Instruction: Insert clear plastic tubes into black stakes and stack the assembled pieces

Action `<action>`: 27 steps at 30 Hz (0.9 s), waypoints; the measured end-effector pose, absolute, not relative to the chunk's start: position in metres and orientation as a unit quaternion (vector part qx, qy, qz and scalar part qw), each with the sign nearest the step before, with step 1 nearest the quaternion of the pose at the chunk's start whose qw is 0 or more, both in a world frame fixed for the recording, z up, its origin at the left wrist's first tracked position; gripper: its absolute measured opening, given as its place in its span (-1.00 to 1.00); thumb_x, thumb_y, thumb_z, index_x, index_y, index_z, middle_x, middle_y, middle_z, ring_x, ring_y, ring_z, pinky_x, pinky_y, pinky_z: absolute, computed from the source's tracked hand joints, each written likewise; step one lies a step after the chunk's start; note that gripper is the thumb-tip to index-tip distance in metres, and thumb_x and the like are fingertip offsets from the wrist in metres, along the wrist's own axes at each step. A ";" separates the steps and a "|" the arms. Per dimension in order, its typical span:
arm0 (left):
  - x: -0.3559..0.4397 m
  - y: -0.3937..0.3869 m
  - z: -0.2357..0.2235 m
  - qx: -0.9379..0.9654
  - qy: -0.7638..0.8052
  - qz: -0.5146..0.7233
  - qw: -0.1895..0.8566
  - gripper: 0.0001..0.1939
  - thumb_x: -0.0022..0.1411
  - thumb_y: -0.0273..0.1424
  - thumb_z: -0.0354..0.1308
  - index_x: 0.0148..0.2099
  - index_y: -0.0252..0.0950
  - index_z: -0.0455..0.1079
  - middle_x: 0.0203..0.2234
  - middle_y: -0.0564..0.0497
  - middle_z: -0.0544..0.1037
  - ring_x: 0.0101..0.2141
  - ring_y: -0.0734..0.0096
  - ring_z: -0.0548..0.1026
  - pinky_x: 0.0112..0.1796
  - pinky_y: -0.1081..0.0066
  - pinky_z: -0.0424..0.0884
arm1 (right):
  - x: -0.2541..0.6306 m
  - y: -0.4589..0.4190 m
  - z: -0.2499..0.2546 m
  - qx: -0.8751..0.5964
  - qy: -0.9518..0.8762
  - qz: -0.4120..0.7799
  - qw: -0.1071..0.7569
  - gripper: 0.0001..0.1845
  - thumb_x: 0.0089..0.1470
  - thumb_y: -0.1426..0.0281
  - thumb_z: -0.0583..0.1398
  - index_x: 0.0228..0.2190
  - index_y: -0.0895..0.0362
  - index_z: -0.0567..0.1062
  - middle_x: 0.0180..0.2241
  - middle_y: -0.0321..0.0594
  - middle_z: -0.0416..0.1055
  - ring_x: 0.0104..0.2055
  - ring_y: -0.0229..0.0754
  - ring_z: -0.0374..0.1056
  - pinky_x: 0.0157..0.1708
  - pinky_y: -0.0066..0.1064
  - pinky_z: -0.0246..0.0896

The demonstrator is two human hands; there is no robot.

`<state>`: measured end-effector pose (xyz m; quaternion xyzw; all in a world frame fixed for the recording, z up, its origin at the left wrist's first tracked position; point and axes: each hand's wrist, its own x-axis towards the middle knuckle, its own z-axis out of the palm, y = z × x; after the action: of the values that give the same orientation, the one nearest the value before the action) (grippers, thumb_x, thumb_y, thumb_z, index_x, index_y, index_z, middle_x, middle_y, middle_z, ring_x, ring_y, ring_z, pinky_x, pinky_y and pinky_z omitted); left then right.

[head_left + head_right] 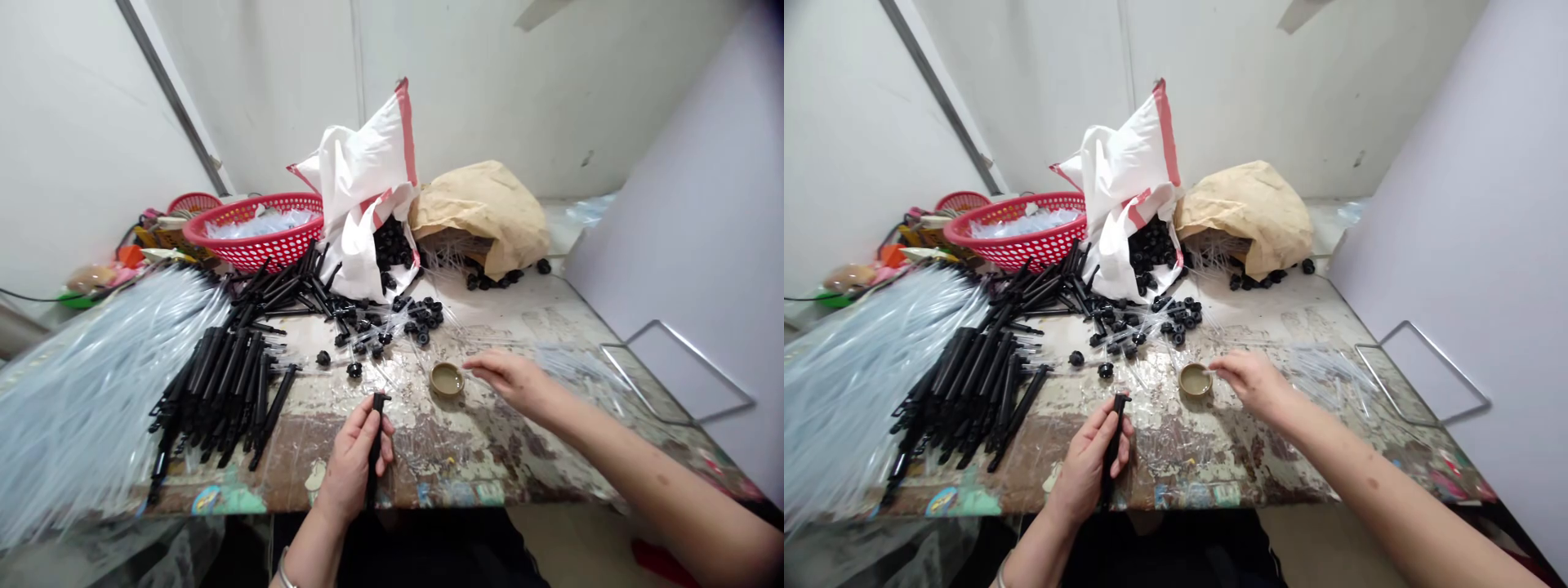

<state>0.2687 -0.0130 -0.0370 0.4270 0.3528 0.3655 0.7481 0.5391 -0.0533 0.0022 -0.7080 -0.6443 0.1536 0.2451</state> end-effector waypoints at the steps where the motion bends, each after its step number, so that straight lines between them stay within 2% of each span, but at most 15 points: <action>1: 0.269 -0.013 -0.037 0.426 0.354 0.366 0.748 -0.58 0.16 -0.21 0.11 0.03 -0.29 0.28 -0.47 0.07 0.40 -0.64 0.66 0.25 -0.68 0.63 0.12 | 0.533 -0.051 0.001 -0.692 -0.675 0.119 0.225 -0.81 0.12 0.37 0.09 -0.32 0.01 0.52 -0.28 -0.24 0.50 -0.26 -0.13 0.35 -0.27 -0.31 0.16; 5: 0.268 -0.013 -0.038 0.422 0.355 0.368 0.749 -0.56 0.15 -0.21 0.12 0.04 -0.28 0.28 -0.48 0.07 0.40 -0.64 0.65 0.26 -0.68 0.62 0.12 | 0.520 -0.044 0.000 -0.678 -0.723 -0.039 0.124 -0.84 0.12 0.39 0.14 -0.43 0.04 0.53 -0.37 -0.25 0.50 -0.32 -0.12 0.29 -0.27 -0.28 -0.04; 8: 0.268 -0.013 -0.038 0.424 0.353 0.364 0.750 -0.58 0.16 -0.22 0.12 0.05 -0.26 0.28 -0.47 0.07 0.40 -0.63 0.65 0.26 -0.68 0.61 0.12 | 0.515 -0.041 0.003 -0.662 -0.739 -0.096 0.086 -0.82 0.09 0.45 0.15 -0.50 0.05 0.52 -0.42 -0.24 0.48 -0.33 -0.15 0.24 -0.27 -0.28 -0.14; 13: 0.268 -0.013 -0.039 0.427 0.351 0.357 0.753 -0.58 0.16 -0.22 0.11 0.05 -0.25 0.29 -0.47 0.08 0.40 -0.63 0.65 0.25 -0.67 0.61 0.12 | 0.510 -0.038 0.000 -0.639 -0.757 -0.125 0.057 -0.81 0.06 0.51 0.15 -0.55 0.10 0.47 -0.50 -0.24 0.41 -0.36 -0.17 0.19 -0.25 -0.27 -0.17; 18: 0.267 -0.013 -0.041 0.433 0.342 0.358 0.753 -0.59 0.20 -0.24 0.07 0.07 -0.27 0.26 -0.45 0.05 0.39 -0.63 0.66 0.25 -0.66 0.62 0.12 | 0.511 -0.034 -0.002 -0.646 -0.755 -0.100 0.047 -0.79 0.03 0.51 0.15 -0.59 0.12 0.46 -0.52 -0.23 0.41 -0.37 -0.16 0.22 -0.26 -0.25 -0.14; 20: 0.267 -0.014 -0.042 0.431 0.340 0.359 0.755 -0.59 0.21 -0.25 0.05 0.08 -0.28 0.25 -0.45 0.05 0.38 -0.63 0.66 0.25 -0.66 0.62 0.12 | 0.511 -0.036 0.003 -0.667 -0.738 -0.069 0.079 -0.81 0.04 0.48 0.15 -0.56 0.10 0.48 -0.48 -0.22 0.45 -0.34 -0.13 0.26 -0.24 -0.23 -0.10; 22: 0.267 -0.014 -0.042 0.425 0.339 0.364 0.757 -0.59 0.21 -0.26 0.06 0.08 -0.28 0.26 -0.44 0.04 0.39 -0.62 0.65 0.27 -0.66 0.62 0.13 | 0.507 -0.040 0.011 -0.689 -0.709 -0.001 0.151 -0.84 0.06 0.44 0.15 -0.51 0.08 0.49 -0.43 -0.23 0.47 -0.31 -0.13 0.29 -0.24 -0.24 -0.02; 25: 0.267 -0.014 -0.041 0.412 0.339 0.368 0.761 -0.56 0.19 -0.26 0.09 0.09 -0.29 0.26 -0.45 0.04 0.39 -0.61 0.64 0.29 -0.66 0.62 0.13 | 0.489 -0.049 0.024 -0.691 -0.645 0.174 0.275 -0.87 0.08 0.36 0.12 -0.39 0.06 0.48 -0.34 -0.23 0.47 -0.30 -0.17 0.33 -0.31 -0.33 0.15; 27: 0.267 -0.014 -0.039 0.401 0.342 0.369 0.765 -0.54 0.17 -0.26 0.11 0.10 -0.29 0.26 -0.46 0.04 0.40 -0.62 0.64 0.30 -0.66 0.62 0.14 | 0.471 -0.055 0.030 -0.666 -0.615 0.265 0.329 -0.83 0.12 0.32 0.08 -0.32 0.06 0.46 -0.33 -0.21 0.45 -0.30 -0.19 0.34 -0.32 -0.37 0.22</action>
<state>0.2670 -0.0139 -0.0393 0.4010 0.3421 0.3692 0.7655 0.4710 -0.0548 0.0297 -0.6657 -0.6152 0.2649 0.3289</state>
